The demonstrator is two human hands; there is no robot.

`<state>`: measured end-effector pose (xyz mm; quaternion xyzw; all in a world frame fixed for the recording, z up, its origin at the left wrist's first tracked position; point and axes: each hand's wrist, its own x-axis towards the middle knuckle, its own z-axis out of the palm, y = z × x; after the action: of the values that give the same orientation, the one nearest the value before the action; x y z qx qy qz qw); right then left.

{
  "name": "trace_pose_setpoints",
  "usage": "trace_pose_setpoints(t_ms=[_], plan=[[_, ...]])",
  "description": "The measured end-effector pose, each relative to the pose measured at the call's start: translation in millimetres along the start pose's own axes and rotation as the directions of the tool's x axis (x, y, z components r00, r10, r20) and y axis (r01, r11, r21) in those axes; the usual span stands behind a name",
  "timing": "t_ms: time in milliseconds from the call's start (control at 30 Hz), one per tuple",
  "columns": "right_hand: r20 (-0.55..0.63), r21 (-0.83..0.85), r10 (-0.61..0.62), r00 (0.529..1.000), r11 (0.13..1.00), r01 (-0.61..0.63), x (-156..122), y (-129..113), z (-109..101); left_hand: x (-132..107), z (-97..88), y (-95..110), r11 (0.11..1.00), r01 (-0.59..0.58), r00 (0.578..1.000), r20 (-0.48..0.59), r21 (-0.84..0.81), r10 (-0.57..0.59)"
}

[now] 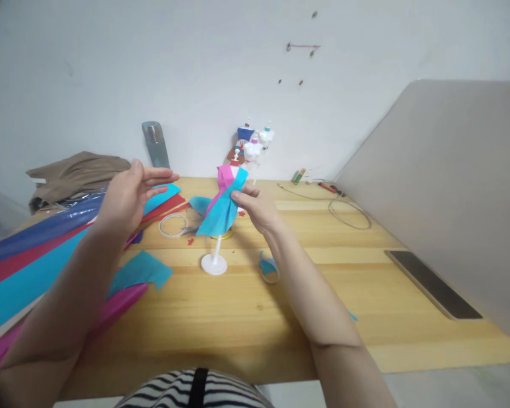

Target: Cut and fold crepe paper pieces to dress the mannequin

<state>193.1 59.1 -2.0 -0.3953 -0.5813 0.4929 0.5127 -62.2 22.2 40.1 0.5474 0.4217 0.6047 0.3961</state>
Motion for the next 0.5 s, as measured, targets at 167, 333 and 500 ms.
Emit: trace_pose_setpoints(t_ms=[167,333,500], plan=[[0.165,-0.223,0.057,0.985,0.975,-0.019,14.3,-31.6,-24.2,3.9,-3.3,2.6,1.0,-0.021,0.999,-0.041,-0.019,0.02],[0.274,-0.69,0.025,0.962,0.701,0.178,27.8,-60.4,-34.7,4.8,-5.2,3.7,0.999,-0.05,0.998,-0.032,-0.016,0.05],[0.295,-0.925,-0.271,0.916,0.158,0.344,14.1,-41.4,-36.3,3.6,-6.3,3.2,0.998,-0.067,0.998,-0.019,0.005,0.068]])
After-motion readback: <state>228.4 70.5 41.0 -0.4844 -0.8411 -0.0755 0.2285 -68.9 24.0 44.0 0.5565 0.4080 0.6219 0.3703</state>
